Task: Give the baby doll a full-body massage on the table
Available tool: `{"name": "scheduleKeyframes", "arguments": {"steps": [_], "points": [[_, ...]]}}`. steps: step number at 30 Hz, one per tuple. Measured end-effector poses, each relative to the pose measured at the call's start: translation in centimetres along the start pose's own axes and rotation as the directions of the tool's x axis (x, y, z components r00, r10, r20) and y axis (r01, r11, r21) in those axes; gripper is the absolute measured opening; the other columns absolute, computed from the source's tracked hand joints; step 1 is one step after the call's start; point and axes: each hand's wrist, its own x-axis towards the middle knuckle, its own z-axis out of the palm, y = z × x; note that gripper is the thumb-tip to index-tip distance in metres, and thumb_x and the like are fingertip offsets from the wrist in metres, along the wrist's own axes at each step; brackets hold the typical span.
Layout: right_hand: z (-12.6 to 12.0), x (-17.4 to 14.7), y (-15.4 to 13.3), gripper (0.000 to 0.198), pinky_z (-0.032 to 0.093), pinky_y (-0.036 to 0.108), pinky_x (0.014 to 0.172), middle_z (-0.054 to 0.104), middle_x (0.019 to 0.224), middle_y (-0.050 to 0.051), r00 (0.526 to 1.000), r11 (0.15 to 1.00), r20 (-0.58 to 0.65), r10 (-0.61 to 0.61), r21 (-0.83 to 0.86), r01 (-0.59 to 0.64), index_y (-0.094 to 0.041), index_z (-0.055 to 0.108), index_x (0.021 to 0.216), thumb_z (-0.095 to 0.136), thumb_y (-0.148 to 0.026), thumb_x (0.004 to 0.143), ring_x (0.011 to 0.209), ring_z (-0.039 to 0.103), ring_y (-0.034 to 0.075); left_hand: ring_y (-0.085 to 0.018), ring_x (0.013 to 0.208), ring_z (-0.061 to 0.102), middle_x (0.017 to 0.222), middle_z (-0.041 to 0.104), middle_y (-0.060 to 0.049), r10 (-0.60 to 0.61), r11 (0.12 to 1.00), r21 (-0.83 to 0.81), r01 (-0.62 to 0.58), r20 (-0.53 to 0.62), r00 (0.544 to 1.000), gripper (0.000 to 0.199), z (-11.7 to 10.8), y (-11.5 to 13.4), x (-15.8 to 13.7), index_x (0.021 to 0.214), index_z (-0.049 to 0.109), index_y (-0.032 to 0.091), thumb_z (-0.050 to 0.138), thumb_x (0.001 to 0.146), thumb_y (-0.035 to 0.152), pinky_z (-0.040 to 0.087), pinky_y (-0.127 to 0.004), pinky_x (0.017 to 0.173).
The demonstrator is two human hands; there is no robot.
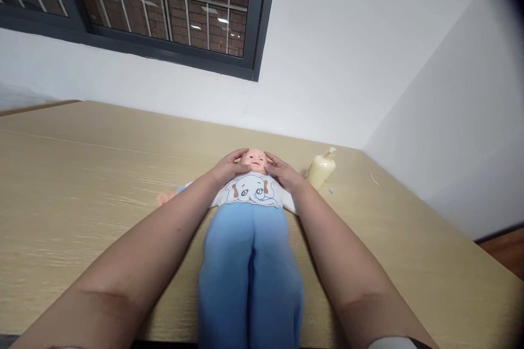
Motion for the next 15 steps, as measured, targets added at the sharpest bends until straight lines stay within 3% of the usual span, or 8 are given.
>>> {"name": "scheduleKeyframes", "arguments": {"steps": [3, 6, 11, 15], "points": [[0.7, -0.3, -0.5, 0.105, 0.047, 0.05, 0.109, 0.05, 0.15, 0.013, 0.999, 0.985, -0.054, -0.002, -0.171, -0.007, -0.027, 0.028, 0.156, 0.085, -0.047, 0.07, 0.127, 0.059, 0.032, -0.035, 0.118, 0.063, 0.136, 0.062, -0.013, 0.036, 0.98, 0.194, -0.029, -0.032, 0.999, 0.098, 0.0, 0.0, 0.0, 0.145, 0.049, 0.025, 0.092, 0.058, 0.036, 0.054, -0.045, 0.099], [1.3, -0.6, -0.9, 0.11, 0.05, 0.05, 0.105, 0.05, 0.15, 0.013, 0.996, 0.964, -0.085, -0.001, -0.264, -0.021, -0.03, 0.025, 0.157, 0.087, -0.048, 0.067, 0.125, 0.06, 0.033, -0.035, 0.121, 0.062, 0.137, 0.061, -0.013, 0.081, 0.956, 0.284, -0.072, -0.019, 0.997, 0.096, -0.1, -0.2, 0.3, 0.145, 0.049, 0.026, 0.091, 0.06, 0.04, 0.055, -0.043, 0.097], [1.3, -0.6, -1.1, 0.112, 0.048, 0.046, 0.109, 0.044, 0.155, 0.012, 0.996, 0.953, -0.081, -0.042, -0.301, 0.016, -0.028, 0.027, 0.157, 0.088, -0.048, 0.066, 0.134, 0.053, 0.032, -0.034, 0.121, 0.062, 0.138, 0.06, -0.013, 0.096, 0.951, 0.294, -0.093, 0.004, 0.995, 0.094, -0.3, -0.5, 0.5, 0.145, 0.048, 0.024, 0.09, 0.062, 0.04, 0.056, -0.04, 0.095], [0.7, -0.4, -0.8, 0.111, 0.045, 0.044, 0.112, 0.039, 0.159, 0.008, 0.998, 0.974, -0.04, -0.057, -0.223, 0.046, -0.028, 0.025, 0.158, 0.088, -0.044, 0.068, 0.137, 0.05, 0.03, -0.034, 0.119, 0.063, 0.14, 0.059, -0.014, 0.05, 0.982, 0.181, -0.052, 0.019, 0.999, 0.098, -0.3, -0.5, 0.4, 0.149, 0.044, 0.023, 0.09, 0.063, 0.04, 0.055, -0.042, 0.096]]}}
